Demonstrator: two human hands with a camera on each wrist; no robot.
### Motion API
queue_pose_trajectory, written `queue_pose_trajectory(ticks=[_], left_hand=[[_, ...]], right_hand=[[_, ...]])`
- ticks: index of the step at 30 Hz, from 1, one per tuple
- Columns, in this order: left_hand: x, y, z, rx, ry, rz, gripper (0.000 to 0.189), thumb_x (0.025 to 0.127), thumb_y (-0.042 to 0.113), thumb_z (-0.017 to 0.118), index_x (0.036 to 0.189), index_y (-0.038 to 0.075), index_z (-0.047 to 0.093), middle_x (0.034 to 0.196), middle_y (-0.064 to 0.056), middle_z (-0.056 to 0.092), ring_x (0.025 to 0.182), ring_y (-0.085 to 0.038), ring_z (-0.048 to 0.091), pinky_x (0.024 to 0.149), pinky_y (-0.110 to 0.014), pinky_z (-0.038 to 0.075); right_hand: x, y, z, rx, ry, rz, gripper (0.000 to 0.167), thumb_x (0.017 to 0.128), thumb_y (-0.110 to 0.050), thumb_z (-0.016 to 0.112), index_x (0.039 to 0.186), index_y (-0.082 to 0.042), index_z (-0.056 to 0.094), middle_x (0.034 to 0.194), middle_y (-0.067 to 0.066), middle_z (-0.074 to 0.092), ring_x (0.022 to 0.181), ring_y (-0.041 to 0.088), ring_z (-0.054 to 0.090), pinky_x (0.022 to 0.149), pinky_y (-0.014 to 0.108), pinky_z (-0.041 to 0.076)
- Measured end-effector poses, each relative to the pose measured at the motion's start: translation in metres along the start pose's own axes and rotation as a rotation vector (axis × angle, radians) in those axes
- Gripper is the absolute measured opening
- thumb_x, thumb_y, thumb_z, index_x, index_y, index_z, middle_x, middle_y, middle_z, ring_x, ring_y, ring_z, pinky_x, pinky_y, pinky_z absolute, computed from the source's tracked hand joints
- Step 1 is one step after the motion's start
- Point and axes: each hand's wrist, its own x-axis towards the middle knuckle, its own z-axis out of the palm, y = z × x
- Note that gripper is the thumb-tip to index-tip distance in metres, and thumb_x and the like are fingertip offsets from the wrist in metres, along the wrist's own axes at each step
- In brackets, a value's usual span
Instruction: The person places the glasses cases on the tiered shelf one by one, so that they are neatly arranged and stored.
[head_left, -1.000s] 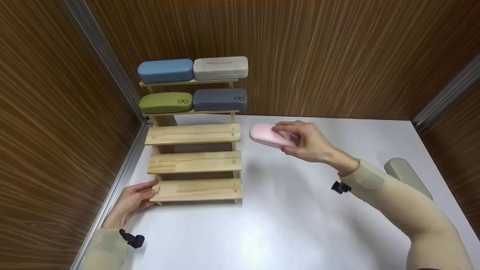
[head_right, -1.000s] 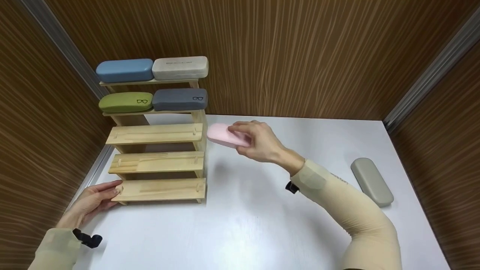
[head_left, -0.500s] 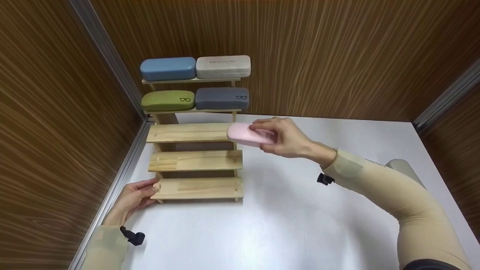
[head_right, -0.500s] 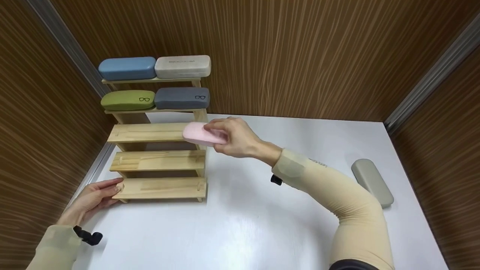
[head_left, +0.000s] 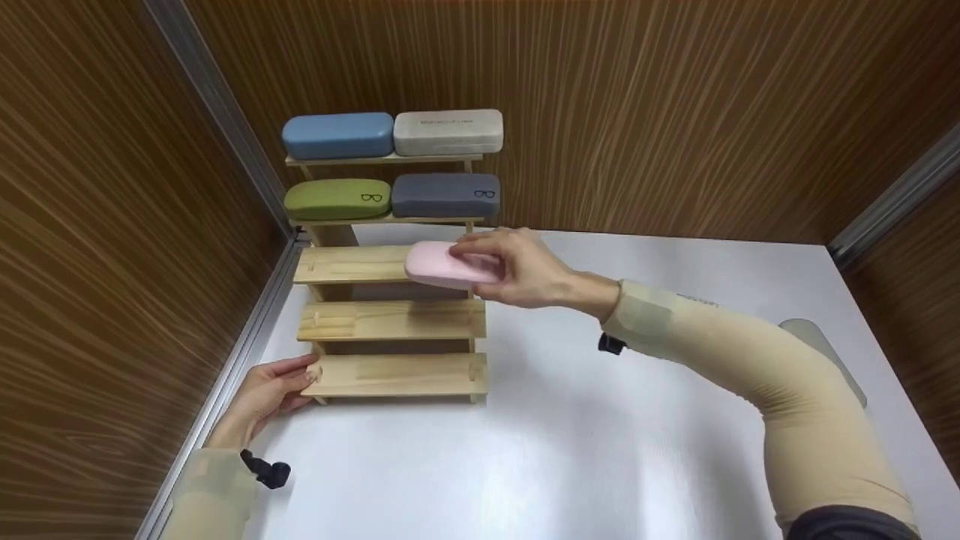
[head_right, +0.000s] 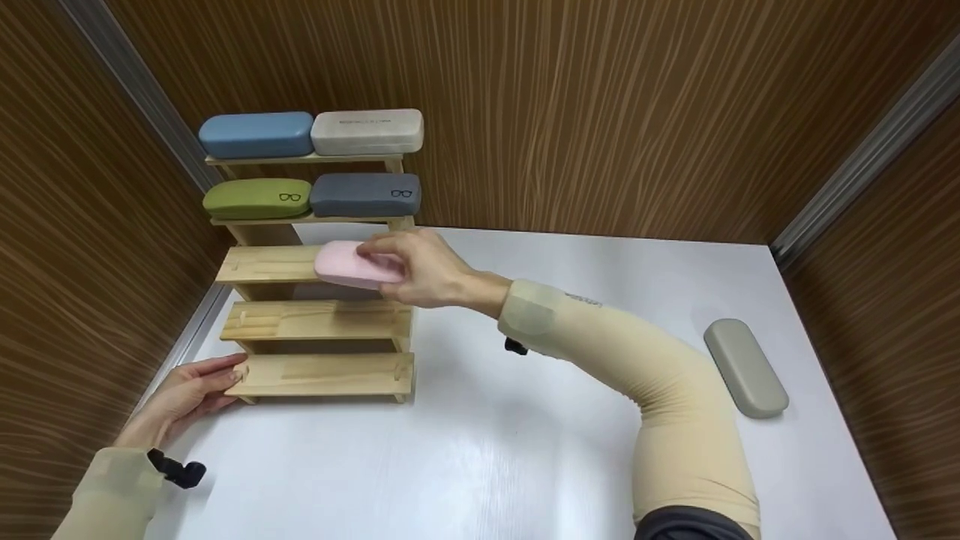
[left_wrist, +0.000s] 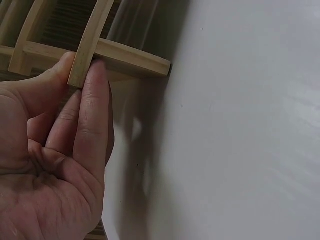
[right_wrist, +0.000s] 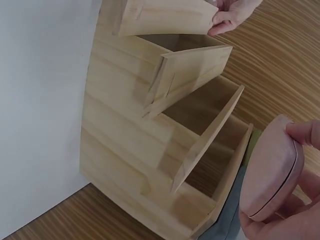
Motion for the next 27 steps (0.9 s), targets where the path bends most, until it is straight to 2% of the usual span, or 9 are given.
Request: queue_pose_trajectory(ticks=[8, 12, 16, 23, 27], left_hand=[[0.0, -0.001, -0.003, -0.037, -0.022, 0.008, 0.057, 0.106, 0.004, 0.076, 0.159, -0.003, 0.056, 0.118, 0.006, 0.085, 0.099, -0.009, 0.082, 0.092, -0.027, 0.071], [0.001, -0.001, -0.003, -0.048, -0.037, 0.01, 0.057, 0.106, 0.004, 0.075, 0.16, -0.003, 0.055, 0.119, 0.006, 0.085, 0.1, -0.009, 0.082, 0.091, -0.027, 0.071], [0.002, -0.002, -0.003, -0.045, -0.033, 0.005, 0.057, 0.107, 0.004, 0.075, 0.16, -0.003, 0.056, 0.118, 0.007, 0.085, 0.099, -0.009, 0.082, 0.09, -0.027, 0.071], [0.003, -0.003, -0.003, -0.018, -0.02, -0.005, 0.058, 0.107, 0.007, 0.075, 0.161, -0.001, 0.054, 0.112, 0.012, 0.084, 0.095, -0.007, 0.082, 0.086, -0.024, 0.071], [0.004, -0.005, -0.002, -0.016, -0.015, -0.009, 0.057, 0.107, 0.007, 0.075, 0.161, 0.0, 0.055, 0.113, 0.011, 0.085, 0.096, -0.007, 0.082, 0.086, -0.024, 0.071]], right_hand=[[0.026, -0.009, 0.017, -0.007, -0.049, 0.01, 0.059, 0.09, -0.014, 0.083, 0.148, -0.006, 0.072, 0.153, 0.021, 0.072, 0.141, 0.041, 0.071, 0.123, 0.052, 0.059], [0.04, -0.012, 0.025, -0.01, -0.053, -0.005, 0.059, 0.092, -0.016, 0.083, 0.149, -0.006, 0.072, 0.153, 0.019, 0.072, 0.14, 0.039, 0.072, 0.121, 0.05, 0.06], [0.056, -0.015, 0.031, -0.024, -0.054, -0.033, 0.06, 0.092, -0.018, 0.082, 0.15, -0.005, 0.071, 0.152, 0.017, 0.073, 0.141, 0.038, 0.071, 0.12, 0.049, 0.06], [0.08, -0.022, 0.041, -0.074, -0.115, -0.06, 0.062, 0.095, -0.019, 0.079, 0.154, -0.005, 0.067, 0.157, 0.017, 0.07, 0.149, 0.037, 0.066, 0.131, 0.051, 0.051], [0.092, -0.024, 0.051, -0.078, -0.141, -0.062, 0.062, 0.095, -0.017, 0.078, 0.154, -0.005, 0.067, 0.157, 0.016, 0.07, 0.149, 0.036, 0.066, 0.132, 0.048, 0.05]])
